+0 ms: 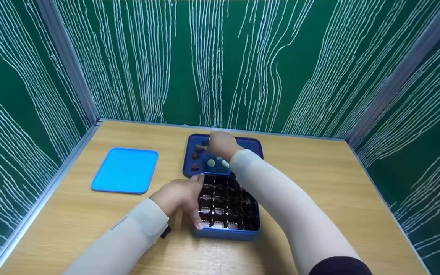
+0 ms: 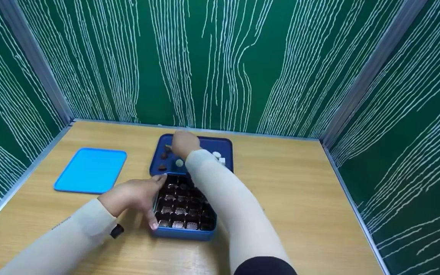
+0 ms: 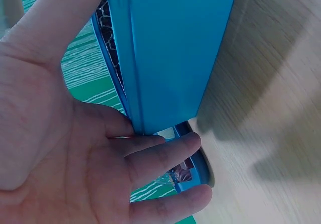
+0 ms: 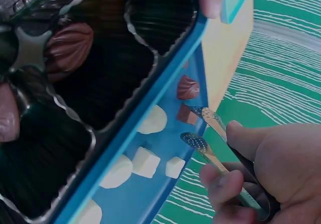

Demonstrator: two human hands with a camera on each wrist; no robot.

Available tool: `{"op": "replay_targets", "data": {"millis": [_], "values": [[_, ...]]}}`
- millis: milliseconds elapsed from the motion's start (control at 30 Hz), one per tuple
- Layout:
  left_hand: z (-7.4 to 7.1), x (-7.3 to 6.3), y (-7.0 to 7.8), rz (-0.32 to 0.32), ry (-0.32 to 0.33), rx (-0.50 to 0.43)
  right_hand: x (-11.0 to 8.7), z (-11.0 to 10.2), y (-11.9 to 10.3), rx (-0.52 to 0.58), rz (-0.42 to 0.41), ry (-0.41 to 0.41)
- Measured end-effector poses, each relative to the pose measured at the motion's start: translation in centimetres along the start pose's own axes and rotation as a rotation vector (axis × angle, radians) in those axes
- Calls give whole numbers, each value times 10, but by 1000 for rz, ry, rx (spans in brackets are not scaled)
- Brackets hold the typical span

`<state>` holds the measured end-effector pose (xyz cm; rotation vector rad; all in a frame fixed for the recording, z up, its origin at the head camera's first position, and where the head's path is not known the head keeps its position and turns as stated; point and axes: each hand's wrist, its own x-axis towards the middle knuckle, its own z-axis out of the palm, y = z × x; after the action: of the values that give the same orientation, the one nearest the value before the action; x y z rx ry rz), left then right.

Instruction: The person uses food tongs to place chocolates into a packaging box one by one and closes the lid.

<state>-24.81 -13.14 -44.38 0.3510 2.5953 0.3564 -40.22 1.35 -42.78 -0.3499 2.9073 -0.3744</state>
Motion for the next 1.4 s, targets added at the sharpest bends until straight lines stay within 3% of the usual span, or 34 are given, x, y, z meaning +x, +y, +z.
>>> {"op": "replay_targets", "data": {"millis": [267, 500, 800, 1000, 1400], "values": [[0, 0, 1, 1, -6, 9, -1, -12, 12, -94, -10, -38], [0, -1, -1, 9, -10, 30, -10, -30, 25, -288, -105, -53], [0, 0, 1, 9, -8, 39, -24, -37, 37, -213, -93, -27], [2, 0, 0, 18, -6, 26, -23, -31, 44, -166, -75, -41], [3, 1, -2, 14, 7, 7, -25, -32, 46, -185, -114, -28]]}}
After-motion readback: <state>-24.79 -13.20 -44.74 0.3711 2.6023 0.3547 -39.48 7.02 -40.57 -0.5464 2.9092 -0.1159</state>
